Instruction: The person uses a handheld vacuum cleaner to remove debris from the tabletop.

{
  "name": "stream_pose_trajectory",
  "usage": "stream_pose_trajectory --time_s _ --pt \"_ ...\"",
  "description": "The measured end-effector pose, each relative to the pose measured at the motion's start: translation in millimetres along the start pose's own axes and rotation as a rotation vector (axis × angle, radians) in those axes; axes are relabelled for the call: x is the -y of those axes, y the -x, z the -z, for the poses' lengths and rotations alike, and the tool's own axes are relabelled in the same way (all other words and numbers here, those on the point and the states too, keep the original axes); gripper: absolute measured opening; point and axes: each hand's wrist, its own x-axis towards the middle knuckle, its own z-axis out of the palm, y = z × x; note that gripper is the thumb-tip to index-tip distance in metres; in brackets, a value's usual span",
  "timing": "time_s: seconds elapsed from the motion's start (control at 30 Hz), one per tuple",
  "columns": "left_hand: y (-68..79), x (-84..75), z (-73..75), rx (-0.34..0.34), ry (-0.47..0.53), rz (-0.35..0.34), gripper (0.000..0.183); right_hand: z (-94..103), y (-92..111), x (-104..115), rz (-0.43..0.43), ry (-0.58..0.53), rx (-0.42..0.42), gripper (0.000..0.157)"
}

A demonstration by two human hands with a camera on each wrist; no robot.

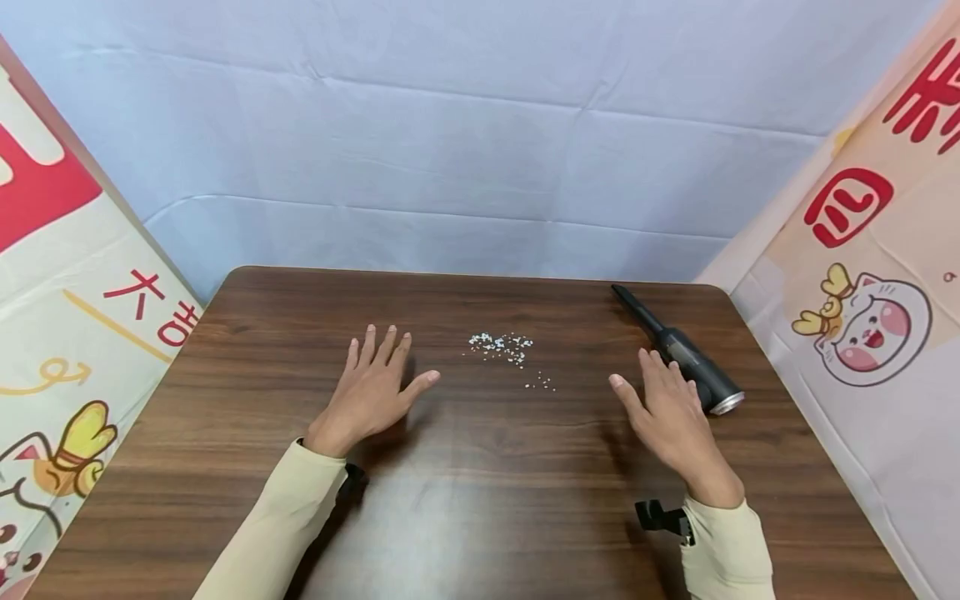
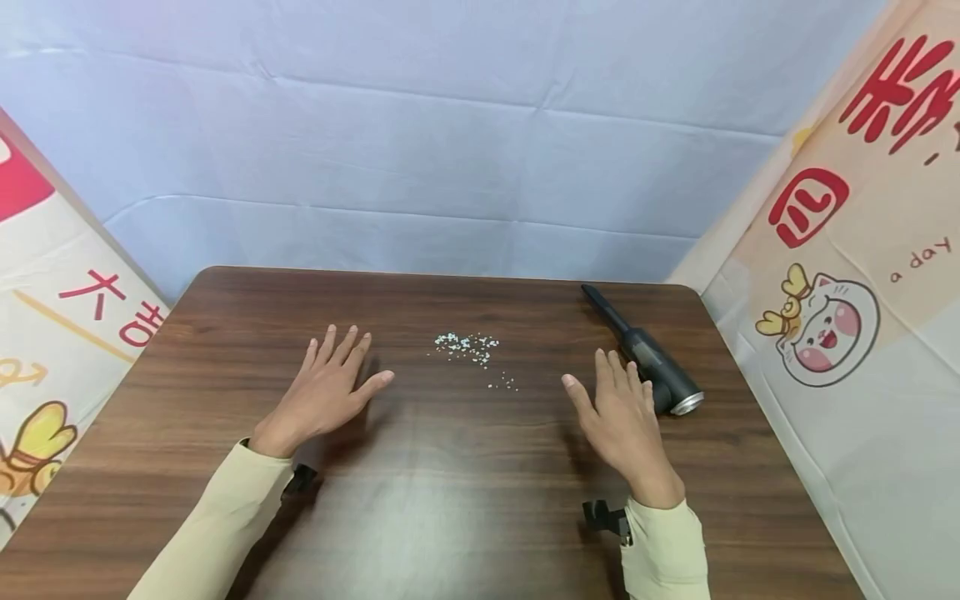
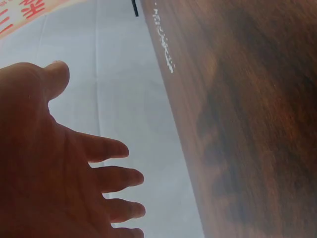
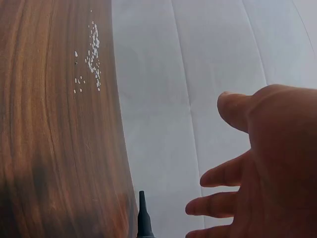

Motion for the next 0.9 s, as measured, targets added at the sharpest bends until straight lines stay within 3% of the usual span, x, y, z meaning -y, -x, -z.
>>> stream_pose_trajectory --time_s 0.33,0.63,0.9 --pt "0.5 0.2 -0.3 -0.003 0.013 -0.002 0.085 0.8 4.1 -9.5 -0.068 0.043 -0.105 0.08" --pt "0.0 -3.5 -3.1 0.012 0.016 -0.004 0.081 -3.0 7.5 -22.9 -0.346 0.011 -0.237 0.07" --pt "-3.0 -6.1 -8.8 0.01 0.009 -0.013 0.08 -6.4 7.0 -35.7 -0.481 -0.029 -0.222 0.074"
